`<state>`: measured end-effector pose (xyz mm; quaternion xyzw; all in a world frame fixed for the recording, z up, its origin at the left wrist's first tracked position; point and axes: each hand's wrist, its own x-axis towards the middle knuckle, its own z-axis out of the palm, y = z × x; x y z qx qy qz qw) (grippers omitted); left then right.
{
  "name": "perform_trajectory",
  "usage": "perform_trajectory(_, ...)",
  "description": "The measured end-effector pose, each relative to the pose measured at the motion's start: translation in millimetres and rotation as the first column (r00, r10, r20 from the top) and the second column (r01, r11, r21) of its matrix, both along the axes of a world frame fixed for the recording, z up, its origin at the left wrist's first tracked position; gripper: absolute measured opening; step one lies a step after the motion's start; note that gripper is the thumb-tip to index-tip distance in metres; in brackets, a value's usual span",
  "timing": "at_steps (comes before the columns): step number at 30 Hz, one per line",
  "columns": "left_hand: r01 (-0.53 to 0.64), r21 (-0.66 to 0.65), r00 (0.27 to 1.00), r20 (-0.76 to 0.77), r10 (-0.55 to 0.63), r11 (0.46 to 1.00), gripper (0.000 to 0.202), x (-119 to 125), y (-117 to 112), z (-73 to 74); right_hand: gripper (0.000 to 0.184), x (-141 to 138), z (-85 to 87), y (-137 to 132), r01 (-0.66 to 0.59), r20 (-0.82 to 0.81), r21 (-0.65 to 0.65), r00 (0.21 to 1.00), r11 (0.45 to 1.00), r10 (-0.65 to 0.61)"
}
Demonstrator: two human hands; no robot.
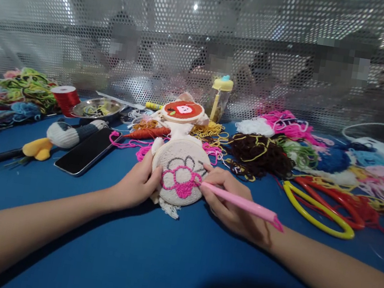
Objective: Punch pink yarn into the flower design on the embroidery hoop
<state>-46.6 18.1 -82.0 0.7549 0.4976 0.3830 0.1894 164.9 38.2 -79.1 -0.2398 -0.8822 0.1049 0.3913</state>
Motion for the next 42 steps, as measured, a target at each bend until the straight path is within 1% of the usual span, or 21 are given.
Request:
perform_trajectory(1, 0.003, 0.006, 1.000, 0.001, -0.003, 1.000, 0.049, -0.3, 0.1, 0.1, 0.005, 0.3, 0.6, -1.5, 0.018, -0.016, -0.039, 1.000, 0.999, -0.019)
perform_trajectory(3, 0.011, 0.012, 1.000, 0.007, -0.011, 1.000, 0.049, -0.8, 0.2, 0.5, 0.006, 0.9, 0.6, -3.1, 0.033, -0.054, -0.075, 0.998, 0.997, -0.037)
perform_trajectory(9, 0.018, -0.013, 0.999, 0.027, -0.017, 1.000, 0.049, -0.9, 0.8, 0.1, 0.006, 2.2, -4.8, -0.5, 0.004, -0.145, -0.136, 0.989, 0.991, -0.024)
perform_trajectory(13, 0.022, -0.009, 0.999, 0.024, -0.021, 1.000, 0.049, -0.6, 1.7, -0.9, 0.007, 2.3, -6.1, 0.3, -0.014, -0.158, -0.137, 0.987, 0.990, -0.008)
perform_trajectory(17, 0.025, 0.006, 1.000, 0.016, -0.025, 1.000, 0.047, 0.3, 1.8, 0.0, 0.005, 1.8, -3.4, -2.1, 0.025, -0.134, -0.111, 0.990, 0.994, -0.040)
perform_trajectory(21, 0.017, 0.026, 1.000, 0.006, -0.017, 1.000, 0.046, 1.5, 1.0, 0.7, 0.005, 1.0, 0.3, -3.3, 0.038, -0.101, -0.052, 0.994, 0.998, -0.043)
perform_trajectory(23, 0.015, 0.028, 1.000, 0.004, -0.015, 0.999, 0.046, 1.5, 0.4, 0.0, 0.005, 0.2, 2.6, -2.7, 0.018, -0.063, 0.009, 0.998, 1.000, -0.017)
perform_trajectory(25, 0.016, 0.021, 1.000, 0.003, -0.016, 1.000, 0.047, 1.0, -0.2, -1.0, 0.009, -1.2, 5.2, -2.0, -0.013, 0.002, 0.127, 1.000, 0.992, 0.013)
perform_trajectory(27, 0.022, 0.022, 1.000, 0.003, -0.022, 1.000, 0.048, 0.3, -0.4, -2.0, 0.013, -3.1, 7.5, -1.4, -0.045, 0.056, 0.261, 0.998, 0.964, 0.031)
perform_trajectory(29, 0.038, 0.053, 0.999, -0.003, -0.038, 0.998, 0.049, -0.2, -0.3, -2.5, 0.015, -4.7, 8.2, -0.6, -0.052, 0.087, 0.338, 0.996, 0.940, 0.024)
perform_trajectory(32, 0.062, 0.117, 0.998, -0.022, -0.060, 0.991, 0.047, -0.3, -1.0, -2.4, 0.017, -5.3, 5.9, 1.3, -0.051, 0.137, 0.358, 0.991, 0.932, 0.001)
perform_trajectory(35, 0.076, 0.140, 0.997, -0.044, -0.070, 0.987, 0.044, 0.0, -4.8, -2.1, 0.015, -3.7, 3.2, 2.6, -0.009, 0.169, 0.401, 0.984, 0.916, -0.065)
perform_trajectory(37, 0.108, 0.106, 0.993, -0.055, -0.103, 0.988, 0.041, 0.1, -8.9, -2.1, 0.013, -2.5, 3.5, 1.9, 0.014, 0.177, 0.460, 0.978, 0.888, -0.107)
perform_trajectory(39, 0.161, 0.026, 0.986, -0.046, -0.160, 0.987, 0.037, 0.3, -12.3, -2.1, 0.015, -1.8, 4.6, 0.8, 0.000, 0.196, 0.500, 0.974, 0.866, -0.113)
perform_trajectory(41, 0.184, -0.034, 0.982, -0.026, -0.184, 0.982, 0.037, 0.5, -12.9, -2.2, 0.016, -1.8, 5.1, 0.6, -0.017, 0.205, 0.495, 0.974, 0.869, -0.098)
perform_trajectory(42, 0.165, -0.026, 0.986, -0.021, -0.166, 0.986, 0.037, 0.5, -12.0, -2.2, 0.016, -1.9, 4.8, 1.0, -0.019, 0.194, 0.477, 0.977, 0.879, -0.084)
